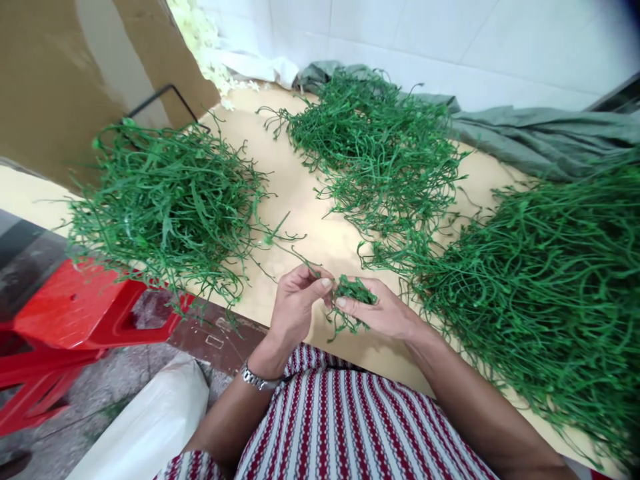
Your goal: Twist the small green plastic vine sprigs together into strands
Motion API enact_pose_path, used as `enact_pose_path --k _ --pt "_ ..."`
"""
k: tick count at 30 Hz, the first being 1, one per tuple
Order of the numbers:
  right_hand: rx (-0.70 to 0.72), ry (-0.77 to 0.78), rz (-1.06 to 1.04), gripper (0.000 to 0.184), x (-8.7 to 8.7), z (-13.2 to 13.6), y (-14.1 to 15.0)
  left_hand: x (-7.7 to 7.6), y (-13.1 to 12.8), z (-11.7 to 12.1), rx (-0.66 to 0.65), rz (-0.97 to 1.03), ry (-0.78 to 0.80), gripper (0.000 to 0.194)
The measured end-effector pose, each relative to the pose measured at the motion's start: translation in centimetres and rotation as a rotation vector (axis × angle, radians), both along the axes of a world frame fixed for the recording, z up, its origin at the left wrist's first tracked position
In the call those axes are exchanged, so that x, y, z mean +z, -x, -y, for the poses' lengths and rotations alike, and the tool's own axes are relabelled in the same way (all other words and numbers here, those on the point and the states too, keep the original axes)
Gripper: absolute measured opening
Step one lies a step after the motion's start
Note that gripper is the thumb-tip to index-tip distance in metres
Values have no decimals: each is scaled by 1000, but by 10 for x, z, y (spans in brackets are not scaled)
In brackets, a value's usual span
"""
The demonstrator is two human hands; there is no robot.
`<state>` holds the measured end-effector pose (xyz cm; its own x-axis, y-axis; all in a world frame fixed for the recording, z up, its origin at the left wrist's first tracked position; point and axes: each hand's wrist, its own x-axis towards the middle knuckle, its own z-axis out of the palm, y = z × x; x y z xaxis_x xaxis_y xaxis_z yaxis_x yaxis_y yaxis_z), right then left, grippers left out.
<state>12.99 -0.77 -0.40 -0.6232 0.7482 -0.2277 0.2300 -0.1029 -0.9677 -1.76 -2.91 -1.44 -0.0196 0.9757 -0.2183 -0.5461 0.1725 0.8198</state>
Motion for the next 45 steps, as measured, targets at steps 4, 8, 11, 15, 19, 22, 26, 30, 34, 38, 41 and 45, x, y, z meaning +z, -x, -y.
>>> enact_pose_path --k 4,8,11,15,19,22,26,30,34,38,41,45 --pt "-49 16 -62 26 -8 3 0 2 0 0 -44 174 89 11" --pt "-53 43 -147 25 -12 5 1 3 1 -2 -125 311 156 17" --pt "-22 37 -180 17 -11 4 0 5 0 -2 -136 298 160 17" --pt "87 -43 -121 14 -10 0 -4 9 -4 -2 -128 222 190 19" --pt "165 -138 -69 15 -6 -3 -9 8 -5 -5 -160 195 162 20" --pt "311 -204 -146 23 3 -6 -15 8 0 -10 -151 240 122 19" --pt "148 -219 -139 22 15 -13 -26 11 9 -17 -102 182 17 16" --pt "-94 -149 -71 24 12 -13 -20 16 7 -20 -14 106 -56 17" --pt "-230 -85 -78 25 -3 -2 0 15 -2 -20 62 78 -109 17" --pt "-316 -61 -145 30 -9 5 10 10 -8 -23 186 53 -132 15" --pt "-308 10 -187 40 -10 5 14 10 -11 -25 253 56 -148 13" --pt "-397 -55 -141 41 -16 4 21 14 -17 -24 275 76 -143 14"
